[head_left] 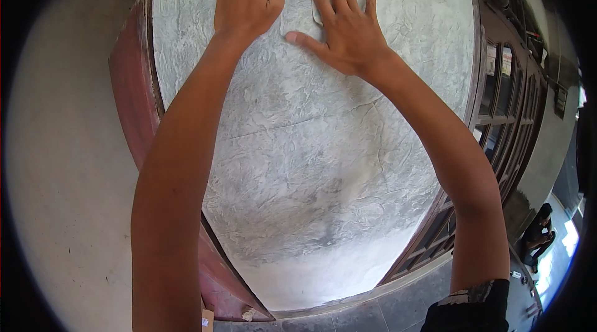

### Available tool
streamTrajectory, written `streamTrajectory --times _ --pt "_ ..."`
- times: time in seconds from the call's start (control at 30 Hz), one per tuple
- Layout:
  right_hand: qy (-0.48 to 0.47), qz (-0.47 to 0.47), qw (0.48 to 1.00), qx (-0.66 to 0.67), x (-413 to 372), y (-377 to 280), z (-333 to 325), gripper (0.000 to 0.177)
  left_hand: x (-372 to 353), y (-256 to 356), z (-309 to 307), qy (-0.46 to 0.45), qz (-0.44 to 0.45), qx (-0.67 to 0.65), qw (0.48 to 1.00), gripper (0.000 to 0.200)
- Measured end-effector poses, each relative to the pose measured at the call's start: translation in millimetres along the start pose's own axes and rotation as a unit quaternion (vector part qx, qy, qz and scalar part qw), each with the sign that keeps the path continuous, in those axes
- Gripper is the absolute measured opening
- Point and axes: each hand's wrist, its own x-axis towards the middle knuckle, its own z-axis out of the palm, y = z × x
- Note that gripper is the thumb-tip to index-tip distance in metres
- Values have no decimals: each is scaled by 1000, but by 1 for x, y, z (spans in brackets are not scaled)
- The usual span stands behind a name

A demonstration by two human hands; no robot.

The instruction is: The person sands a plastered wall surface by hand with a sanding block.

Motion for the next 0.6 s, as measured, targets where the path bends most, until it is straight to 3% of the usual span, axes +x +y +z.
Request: streamTrajectory --times 0.07,0.13,0.23,0.37,0.43,0.53,0.6 --pt "-18 -10 1000 -7 10 7 -2 109 2 3 0 -2 1 17 1000 42" --pt "57 26 998 15 53 26 -1 108 1 4 1 -3 -4 11 1000 42" --pt "33 63 997 7 81 28 -14 109 0 0 -1 -15 -8 9 1000 43" --pt "26 -32 999 -18 10 3 7 112 1 -5 -1 -53 10 34 998 45" --pt "-35 -19 999 -30 18 9 -2 110 5 -5 0 -70 16 75 995 46" --pt "-1 60 998 12 66 26 -20 106 14 -8 6 -93 49 135 985 49" --pt "18 64 997 27 69 24 -12 105 23 -13 8 -90 73 158 981 49"
